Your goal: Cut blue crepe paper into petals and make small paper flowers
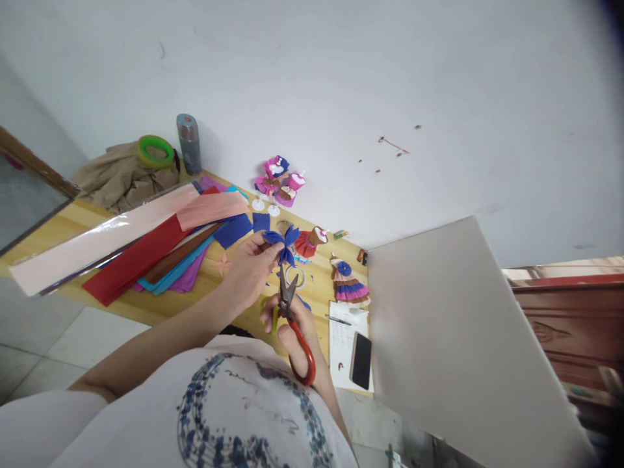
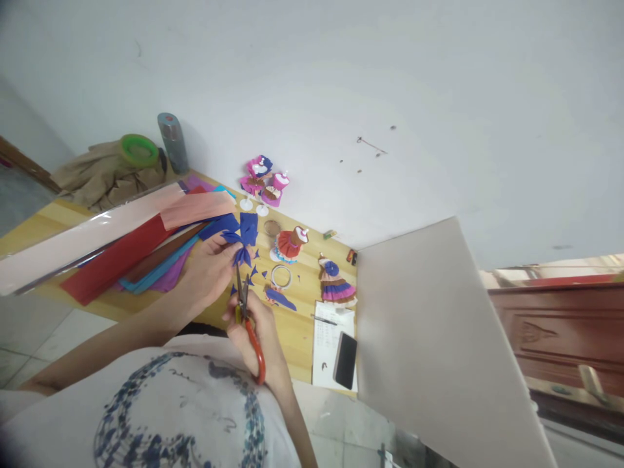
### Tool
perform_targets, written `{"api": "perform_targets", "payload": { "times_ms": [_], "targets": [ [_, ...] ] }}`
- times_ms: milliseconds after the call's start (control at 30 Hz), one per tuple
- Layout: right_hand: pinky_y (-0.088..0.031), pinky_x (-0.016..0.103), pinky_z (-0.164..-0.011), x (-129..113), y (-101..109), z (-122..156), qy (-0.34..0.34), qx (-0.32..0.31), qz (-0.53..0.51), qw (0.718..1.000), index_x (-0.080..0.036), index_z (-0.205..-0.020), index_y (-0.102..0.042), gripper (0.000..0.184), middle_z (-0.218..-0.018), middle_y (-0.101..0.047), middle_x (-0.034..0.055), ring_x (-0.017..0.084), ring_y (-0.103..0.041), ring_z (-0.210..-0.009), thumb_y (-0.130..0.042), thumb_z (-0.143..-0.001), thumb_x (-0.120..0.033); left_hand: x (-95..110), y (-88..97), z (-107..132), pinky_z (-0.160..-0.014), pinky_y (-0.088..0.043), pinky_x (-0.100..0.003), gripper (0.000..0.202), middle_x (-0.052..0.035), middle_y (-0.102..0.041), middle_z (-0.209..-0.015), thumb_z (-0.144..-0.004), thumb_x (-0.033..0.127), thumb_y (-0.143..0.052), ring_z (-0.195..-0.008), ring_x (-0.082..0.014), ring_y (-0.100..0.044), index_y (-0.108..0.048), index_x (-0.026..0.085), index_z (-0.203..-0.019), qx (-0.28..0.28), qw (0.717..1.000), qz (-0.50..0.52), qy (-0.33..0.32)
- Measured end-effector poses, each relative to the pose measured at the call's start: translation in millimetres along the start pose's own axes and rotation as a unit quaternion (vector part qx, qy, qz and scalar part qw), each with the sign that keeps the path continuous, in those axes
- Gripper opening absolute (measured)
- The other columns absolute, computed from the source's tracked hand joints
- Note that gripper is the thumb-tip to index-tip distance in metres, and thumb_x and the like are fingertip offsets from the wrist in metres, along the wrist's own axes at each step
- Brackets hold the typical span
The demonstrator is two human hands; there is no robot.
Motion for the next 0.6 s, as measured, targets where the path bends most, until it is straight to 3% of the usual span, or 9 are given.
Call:
{"api": "perform_targets", "payload": {
  "times_ms": [600],
  "targets": [
    [-0.043,0.03,-0.064,2.4,2.6,0.9,0.003,-0.009,-0.003,1.0,-0.022,-0.1,-0.062,0.049,-0.08,-0.063,0.0038,0.018,-0.06,-0.071,-0.055,-0.085,-0.067,-4.0,2.3,-2.2,-0.057,-0.044,-0.023,0.015,0.0043,-0.063,-0.06,-0.065,0.022,-0.077,-0.053,-0.0081,-0.054,-0.063,0.018,-0.069,-0.01,1.0,0.006,-0.017]
  ]
}}
Point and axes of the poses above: each hand's wrist, its own z-axis away from the middle knuckle, its own y-axis out of the back of the hand, x = y × z, the point moved 3 cm from there along -z, towards the middle knuckle
